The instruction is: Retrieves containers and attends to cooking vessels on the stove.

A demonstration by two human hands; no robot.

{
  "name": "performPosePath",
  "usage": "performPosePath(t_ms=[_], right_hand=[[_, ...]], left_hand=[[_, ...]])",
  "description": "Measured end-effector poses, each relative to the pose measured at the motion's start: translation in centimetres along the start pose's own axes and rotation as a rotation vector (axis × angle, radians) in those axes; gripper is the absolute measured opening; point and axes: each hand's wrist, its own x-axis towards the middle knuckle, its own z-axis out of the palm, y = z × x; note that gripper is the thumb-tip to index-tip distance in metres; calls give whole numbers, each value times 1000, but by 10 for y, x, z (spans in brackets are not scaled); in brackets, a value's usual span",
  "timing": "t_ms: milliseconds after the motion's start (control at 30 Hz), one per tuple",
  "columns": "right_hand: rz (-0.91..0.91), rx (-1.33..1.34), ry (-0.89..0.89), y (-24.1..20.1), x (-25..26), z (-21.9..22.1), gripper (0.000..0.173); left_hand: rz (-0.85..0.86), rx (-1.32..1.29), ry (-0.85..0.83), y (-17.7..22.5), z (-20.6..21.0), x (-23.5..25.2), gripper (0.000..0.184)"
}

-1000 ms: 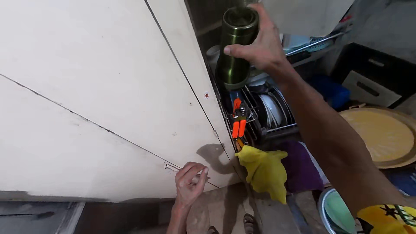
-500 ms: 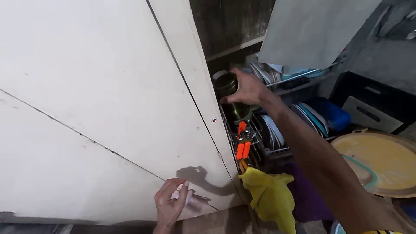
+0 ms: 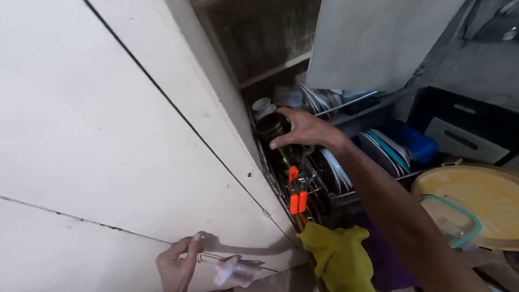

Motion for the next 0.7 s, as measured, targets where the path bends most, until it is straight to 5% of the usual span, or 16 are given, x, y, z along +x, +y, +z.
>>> performPosePath(t_ms=[133, 367, 700], right_hand=[[-53, 434, 198, 24, -3, -17, 51], [54, 348, 312, 86, 13, -8, 43], [30, 651, 311, 112, -14, -4, 51]], left_hand=[[-19, -2, -29, 2, -3, 1, 39], [-20, -56, -21, 2, 2, 6, 38], [3, -116, -3, 2, 5, 9, 35]])
